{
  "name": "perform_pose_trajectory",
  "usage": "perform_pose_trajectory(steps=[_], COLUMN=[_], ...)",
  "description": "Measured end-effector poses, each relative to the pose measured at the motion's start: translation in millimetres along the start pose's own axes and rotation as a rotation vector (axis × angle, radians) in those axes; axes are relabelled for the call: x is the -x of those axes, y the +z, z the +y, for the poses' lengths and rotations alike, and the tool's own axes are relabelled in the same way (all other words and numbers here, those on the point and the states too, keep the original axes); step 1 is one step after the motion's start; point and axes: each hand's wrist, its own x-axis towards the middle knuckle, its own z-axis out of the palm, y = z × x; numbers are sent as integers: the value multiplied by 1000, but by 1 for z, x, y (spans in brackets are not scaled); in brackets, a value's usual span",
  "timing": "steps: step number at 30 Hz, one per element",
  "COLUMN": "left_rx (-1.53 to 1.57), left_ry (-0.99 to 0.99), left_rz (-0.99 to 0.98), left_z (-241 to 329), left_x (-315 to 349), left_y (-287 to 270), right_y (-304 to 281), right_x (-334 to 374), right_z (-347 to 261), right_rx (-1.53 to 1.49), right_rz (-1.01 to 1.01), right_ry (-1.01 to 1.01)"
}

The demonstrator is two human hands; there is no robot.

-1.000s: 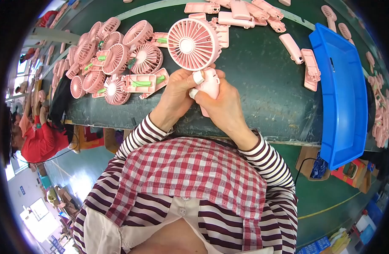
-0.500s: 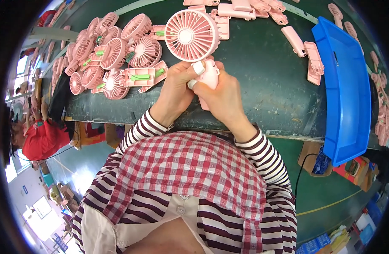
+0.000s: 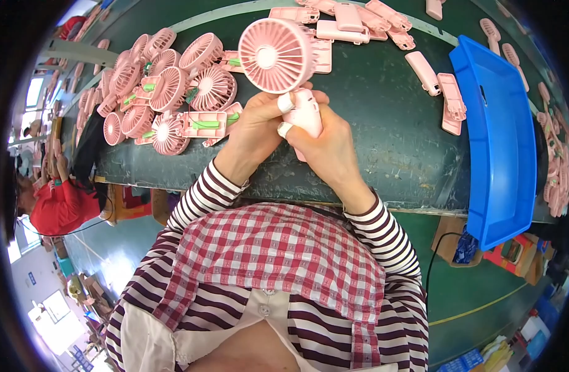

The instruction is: The person assembles portable mini fans by positioning the internal wiring, circuit boards, and batteries into the plastic handle casings, snapping the casing covers together by hand, and placing the assembled fans onto the conveyor belt.

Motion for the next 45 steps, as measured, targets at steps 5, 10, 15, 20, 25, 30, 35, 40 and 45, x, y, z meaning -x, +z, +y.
perform_pose_trajectory(steps=[5,10,15,20,25,30,35,40,45], left_rx=[177,41,-111,-136,-51,-173,-78,-101,-120], left_ry=[58,66,19,10,-13,-20,52,63,91], left_rz=[-123,-151,-43,-25,47,140,194,247,326], left_z=[6,10,15,16,19,3,-6,-14,-20], left_x=[0,-1,6,8,8,3,8,14,18], left_y=[-1,-9,6,6,13,7,15,16,18], right_y=[0,1,-7,-26,-24,-13,-9,0,4], right_x=[8,9,-1,-6,-6,-8,-9,-3,-1], right_z=[-4,-7,2,7,6,10,-3,-2,0], right_rx=[181,382,-328,-758,-710,-347,-61,-229,-256], right_rz=[56,96,-81,-374,-354,-179,-93,-41,-28], right_ry=[-151,-266,17,175,173,64,136,193,226])
